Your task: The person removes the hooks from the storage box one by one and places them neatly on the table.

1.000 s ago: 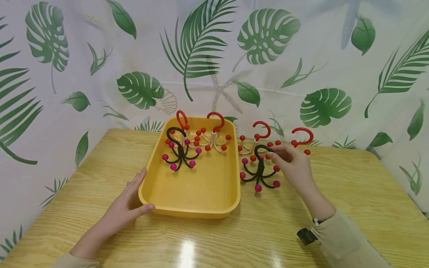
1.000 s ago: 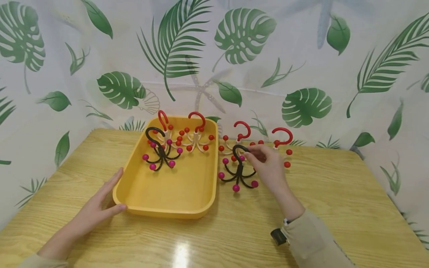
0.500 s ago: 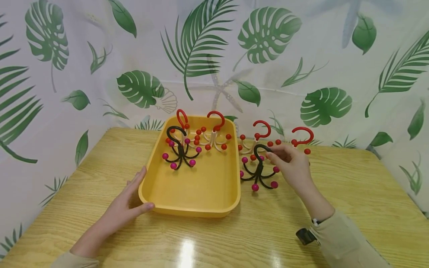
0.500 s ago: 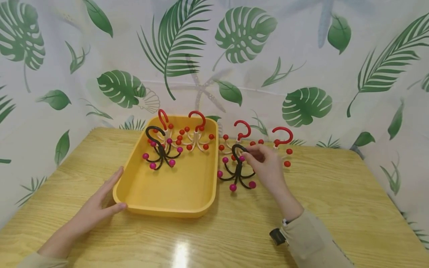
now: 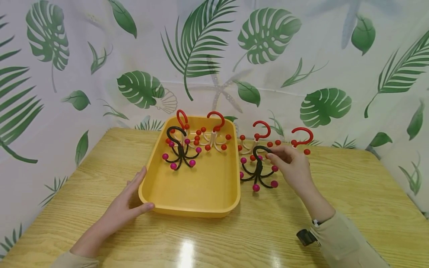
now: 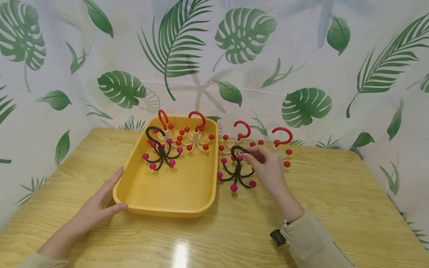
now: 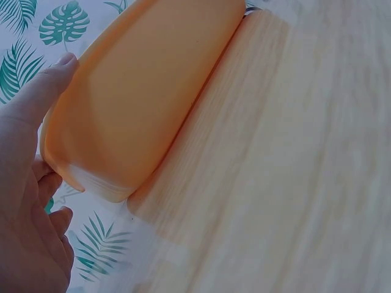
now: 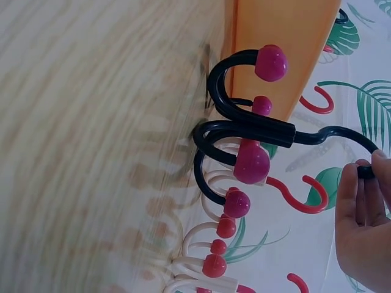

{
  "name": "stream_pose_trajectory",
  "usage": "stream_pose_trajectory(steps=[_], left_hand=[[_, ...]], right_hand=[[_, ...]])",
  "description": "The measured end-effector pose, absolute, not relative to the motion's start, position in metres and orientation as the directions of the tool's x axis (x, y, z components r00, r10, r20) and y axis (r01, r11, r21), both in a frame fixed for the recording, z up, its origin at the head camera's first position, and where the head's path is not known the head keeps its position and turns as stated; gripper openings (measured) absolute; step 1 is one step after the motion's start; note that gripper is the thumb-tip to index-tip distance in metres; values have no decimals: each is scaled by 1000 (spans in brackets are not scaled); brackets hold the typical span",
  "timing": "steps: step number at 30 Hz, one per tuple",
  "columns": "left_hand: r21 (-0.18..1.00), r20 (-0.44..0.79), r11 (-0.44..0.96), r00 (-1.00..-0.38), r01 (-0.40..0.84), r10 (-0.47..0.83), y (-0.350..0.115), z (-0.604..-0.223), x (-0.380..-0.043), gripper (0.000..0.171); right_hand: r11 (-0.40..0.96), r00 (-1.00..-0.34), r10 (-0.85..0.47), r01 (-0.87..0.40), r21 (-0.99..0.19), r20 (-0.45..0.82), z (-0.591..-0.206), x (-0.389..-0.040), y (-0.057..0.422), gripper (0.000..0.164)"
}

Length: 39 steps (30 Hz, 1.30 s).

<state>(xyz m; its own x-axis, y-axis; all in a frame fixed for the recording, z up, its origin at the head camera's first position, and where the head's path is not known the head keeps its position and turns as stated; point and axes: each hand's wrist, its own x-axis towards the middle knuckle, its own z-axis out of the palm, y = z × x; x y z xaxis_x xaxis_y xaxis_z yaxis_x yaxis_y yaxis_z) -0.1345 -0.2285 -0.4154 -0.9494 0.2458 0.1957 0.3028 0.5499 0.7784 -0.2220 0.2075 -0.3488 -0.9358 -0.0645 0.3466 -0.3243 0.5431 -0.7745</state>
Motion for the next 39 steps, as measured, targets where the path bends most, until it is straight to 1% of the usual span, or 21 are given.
stream_pose_trajectory(steps=[5, 16, 23, 36, 39], left_hand=[[778, 191, 553, -951, 298, 243, -229, -415, -135, 92], [774, 184, 565, -955, 287, 233, -229, -416, -135, 93], [773, 190, 564, -954, 292, 234, -229, -416, -134, 93], [773, 191, 562, -953, 295, 237, -229, -415, -134, 92], [768, 195, 566, -951, 300, 240, -229, -415, -135, 93]], right_hand=[[550, -940, -64, -313, -775, 335, -350, -224, 210, 24], [582, -943, -54, -296, -757, 328, -350, -225, 214, 28], [588, -939, -67, -309, -748, 336, -350, -226, 215, 26], [639, -938, -81, -309, -705, 337, -348, -226, 216, 26], [661, -929, -85, -323, -678, 359, -349, -227, 217, 25]])
